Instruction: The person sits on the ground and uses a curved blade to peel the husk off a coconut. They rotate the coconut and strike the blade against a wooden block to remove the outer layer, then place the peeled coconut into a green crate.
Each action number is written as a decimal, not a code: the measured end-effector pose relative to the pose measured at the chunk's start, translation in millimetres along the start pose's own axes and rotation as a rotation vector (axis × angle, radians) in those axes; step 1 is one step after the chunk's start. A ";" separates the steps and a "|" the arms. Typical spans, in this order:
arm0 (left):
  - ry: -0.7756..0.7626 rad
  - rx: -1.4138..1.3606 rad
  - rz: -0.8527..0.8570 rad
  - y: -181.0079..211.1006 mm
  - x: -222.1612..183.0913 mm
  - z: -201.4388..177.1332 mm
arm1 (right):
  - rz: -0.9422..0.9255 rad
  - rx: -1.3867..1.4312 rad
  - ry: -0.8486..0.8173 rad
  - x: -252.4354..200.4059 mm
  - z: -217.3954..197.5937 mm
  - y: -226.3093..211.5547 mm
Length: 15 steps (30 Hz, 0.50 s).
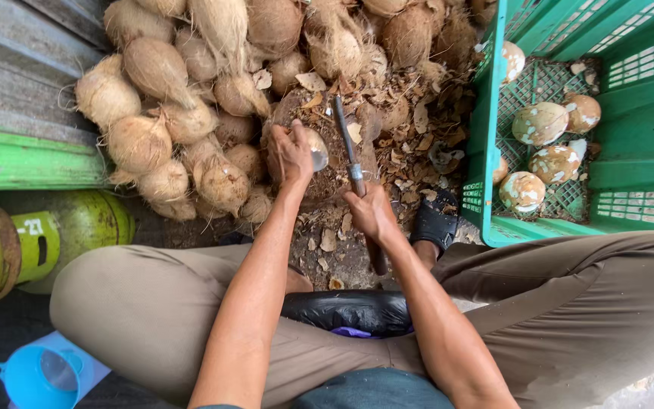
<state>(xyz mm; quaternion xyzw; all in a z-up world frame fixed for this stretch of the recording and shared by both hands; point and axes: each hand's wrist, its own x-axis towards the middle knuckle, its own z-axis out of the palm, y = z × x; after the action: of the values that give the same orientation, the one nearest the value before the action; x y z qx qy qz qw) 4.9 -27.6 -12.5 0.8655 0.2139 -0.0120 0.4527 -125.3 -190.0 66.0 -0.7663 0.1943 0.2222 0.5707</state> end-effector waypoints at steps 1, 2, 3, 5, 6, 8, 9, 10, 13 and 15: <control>0.014 -0.019 0.046 2.1 2.4 1.8 | -0.039 -0.011 0.046 0.1 0.8 -1.3; 0.029 -0.038 0.092 2.7 4.6 3.7 | -0.117 -0.005 0.083 2.1 1.8 -2.7; 0.039 -0.050 0.121 -4.3 -2.1 2.4 | -0.180 -0.001 0.110 -4.2 7.3 0.5; 0.025 0.027 0.105 -11.4 -6.4 1.9 | -0.121 -0.048 0.084 -10.2 17.4 2.6; 0.020 0.062 0.105 -11.1 -6.0 2.5 | 0.001 -0.099 0.032 -11.1 20.1 1.7; 0.029 0.030 0.088 -3.5 1.9 2.6 | 0.112 -0.143 -0.004 -5.4 19.4 -3.8; 0.027 0.019 0.077 -2.0 4.3 0.9 | 0.115 -0.136 0.007 -3.6 18.9 -4.8; 0.075 0.032 0.195 -0.1 7.8 -1.3 | 0.118 -0.128 0.019 -0.8 18.6 -5.6; 0.041 -0.043 0.205 -6.4 -5.7 -14.4 | 0.046 -0.068 -0.021 -8.2 14.4 2.0; -0.215 -0.256 -0.173 -0.5 -6.4 -23.1 | -0.058 -0.070 -0.031 -10.6 8.6 -0.4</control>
<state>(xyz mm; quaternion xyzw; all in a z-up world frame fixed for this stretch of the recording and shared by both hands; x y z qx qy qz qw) -5.1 -11.4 2.1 0.7730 0.2376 -0.1159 0.5767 -134.9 -181.2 70.1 -0.7877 0.1553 0.2240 0.5525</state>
